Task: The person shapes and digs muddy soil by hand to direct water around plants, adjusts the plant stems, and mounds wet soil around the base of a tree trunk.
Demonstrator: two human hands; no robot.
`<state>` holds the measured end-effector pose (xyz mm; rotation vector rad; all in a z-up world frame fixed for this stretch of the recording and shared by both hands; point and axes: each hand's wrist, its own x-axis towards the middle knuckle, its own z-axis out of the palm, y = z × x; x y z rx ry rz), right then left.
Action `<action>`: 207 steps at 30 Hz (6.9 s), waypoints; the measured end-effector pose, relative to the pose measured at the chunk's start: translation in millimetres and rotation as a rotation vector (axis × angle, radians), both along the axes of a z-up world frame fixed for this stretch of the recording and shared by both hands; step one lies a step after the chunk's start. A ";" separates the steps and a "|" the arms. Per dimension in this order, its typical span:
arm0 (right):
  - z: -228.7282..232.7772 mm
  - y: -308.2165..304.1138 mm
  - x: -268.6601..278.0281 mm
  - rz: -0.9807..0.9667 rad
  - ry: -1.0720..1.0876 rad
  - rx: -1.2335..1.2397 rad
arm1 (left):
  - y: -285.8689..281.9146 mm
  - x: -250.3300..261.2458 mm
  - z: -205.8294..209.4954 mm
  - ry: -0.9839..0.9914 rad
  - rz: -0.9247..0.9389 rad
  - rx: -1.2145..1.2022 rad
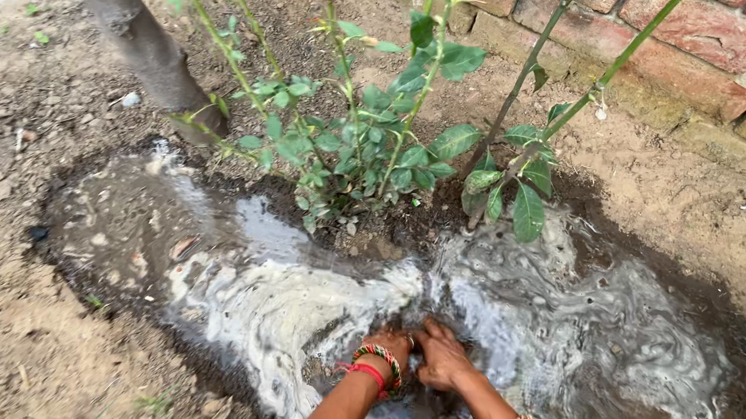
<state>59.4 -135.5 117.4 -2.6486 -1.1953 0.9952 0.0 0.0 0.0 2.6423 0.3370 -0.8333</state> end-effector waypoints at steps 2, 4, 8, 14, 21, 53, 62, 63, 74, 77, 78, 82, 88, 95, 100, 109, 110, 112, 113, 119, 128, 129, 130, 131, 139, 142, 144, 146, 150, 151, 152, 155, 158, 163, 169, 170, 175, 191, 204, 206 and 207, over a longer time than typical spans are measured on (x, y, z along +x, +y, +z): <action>-23.7 -10.0 -8.5 0.063 -0.007 -0.018 | -3.4 -27.6 37.6 0.020 -0.024 -0.005; -45.3 -12.1 -23.5 0.126 -0.010 -0.033 | -1.0 -50.6 72.4 0.045 -0.046 -0.009; -59.4 -3.4 -58.0 0.145 0.123 0.088 | 13.2 -73.2 100.4 0.229 -0.131 0.051; 11.1 44.3 -78.0 0.217 0.176 -0.021 | 61.0 -85.9 55.7 0.167 -0.238 0.030; 22.3 134.5 -7.2 0.116 0.017 0.177 | 157.6 -51.7 123.3 -0.156 0.096 0.000; -41.9 234.9 -10.4 0.161 0.035 -0.059 | 216.8 -26.1 49.0 0.059 0.166 0.181; -104.4 200.5 -73.5 0.303 0.158 0.144 | 206.4 -105.2 85.2 0.162 0.256 0.120; -99.3 196.3 -82.3 0.302 0.157 0.144 | 202.8 -114.7 89.0 0.160 0.254 0.120; -14.7 151.2 -158.0 0.348 0.234 0.198 | 176.8 -174.6 112.1 0.242 0.060 0.126; 19.0 147.9 -152.7 0.250 0.297 0.254 | 179.1 -162.6 106.2 0.122 0.085 0.098; 29.7 145.9 -149.4 0.247 0.299 0.253 | 179.6 -158.2 102.2 0.124 0.082 0.096; 42.3 132.1 -116.1 -0.084 0.102 0.186 | 171.2 -128.0 97.4 -0.044 0.089 0.058; -15.8 102.8 -88.3 -0.249 0.203 0.174 | 125.9 -113.8 89.9 0.010 0.044 0.016; 10.4 107.0 -142.1 -0.230 0.090 0.030 | 122.9 -111.5 70.1 -0.006 0.037 -0.035; 0.0 105.9 -164.5 -0.257 0.168 0.037 | 132.6 -135.0 99.3 0.081 -0.048 -0.026; -45.3 110.8 -216.9 -0.591 0.596 0.368 | 156.1 -173.2 36.9 0.123 -0.265 0.118; -45.0 114.4 -222.9 -0.622 0.689 0.408 | 159.9 -179.0 34.3 0.112 -0.269 0.119; -37.9 120.8 -232.7 -0.588 0.784 0.433 | 166.8 -189.9 36.9 0.138 -0.256 0.142; -33.1 127.7 -241.1 -0.556 0.885 0.464 | 173.8 -200.5 41.9 0.171 -0.249 0.172; -8.5 142.3 -290.1 -0.349 0.655 0.495 | 205.4 -262.3 83.9 0.068 0.027 0.051; 1.8 140.0 -324.3 0.257 0.264 0.222 | 195.5 -340.9 83.6 -0.176 0.080 0.125; 5.8 137.4 -321.0 0.255 0.266 0.221 | 190.0 -335.4 102.1 -0.118 0.052 0.155; 11.0 135.3 -313.2 0.134 0.377 0.282 | 185.3 -329.8 123.9 -0.036 0.025 0.170; 16.6 135.5 -303.1 0.012 0.481 0.345 | 181.4 -320.4 146.4 0.032 0.001 0.180; 17.6 85.8 -182.6 -0.290 0.268 0.315 | 142.3 -222.9 160.3 -0.007 0.058 0.230; -8.7 67.1 -142.3 -0.227 0.151 0.217 | 127.6 -195.8 128.8 -0.003 0.107 0.045; -21.3 55.8 -133.9 -0.192 0.097 0.160 | 113.1 -184.5 101.2 -0.072 0.157 -0.081; -24.9 54.1 -140.1 -0.262 0.288 0.146 | 101.3 -178.1 78.8 0.051 0.132 -0.171; -12.3 65.8 -164.1 -0.090 0.071 0.016 | 74.7 -190.4 58.5 -0.021 0.198 -0.128; -9.4 69.6 -172.4 -0.140 0.127 -0.050 | 71.8 -188.1 55.9 0.025 0.129 -0.128; -7.5 70.8 -176.8 -0.192 0.181 -0.117 | 69.5 -186.0 52.6 0.070 0.059 -0.128; -17.3 65.6 -175.4 -0.175 0.205 -0.066 | 70.2 -188.5 40.4 0.108 -0.040 -0.074; -45.0 53.3 -183.9 -0.220 0.320 0.019 | 70.5 -214.5 34.5 0.056 0.060 -0.244; -15.6 30.9 -223.3 -0.406 0.543 0.169 | 75.2 -233.0 42.5 0.140 0.001 -0.207; 69.9 28.6 -258.7 -0.325 0.679 0.087 | 80.9 -265.5 91.7 0.100 -0.134 -0.206; 69.4 28.5 -262.5 -0.253 0.602 0.017 | 80.8 -273.3 104.6 0.124 -0.228 -0.121; 12.2 2.7 -302.8 0.239 0.149 0.517 | 80.6 -324.9 130.3 -0.085 -0.278 -0.006; 14.7 151.3 -195.2 -0.034 0.234 0.267 | 206.9 -219.9 128.2 -0.053 0.088 0.154; -81.3 240.0 -185.5 -0.454 0.578 0.319 | 245.7 -199.7 93.6 0.137 0.173 0.104; -87.7 247.3 -197.5 -0.754 0.953 0.404 | 254.3 -207.9 92.8 0.122 0.161 0.123; -90.1 249.5 -204.4 -0.754 0.953 0.401 | 256.4 -212.4 94.4 0.103 0.146 0.138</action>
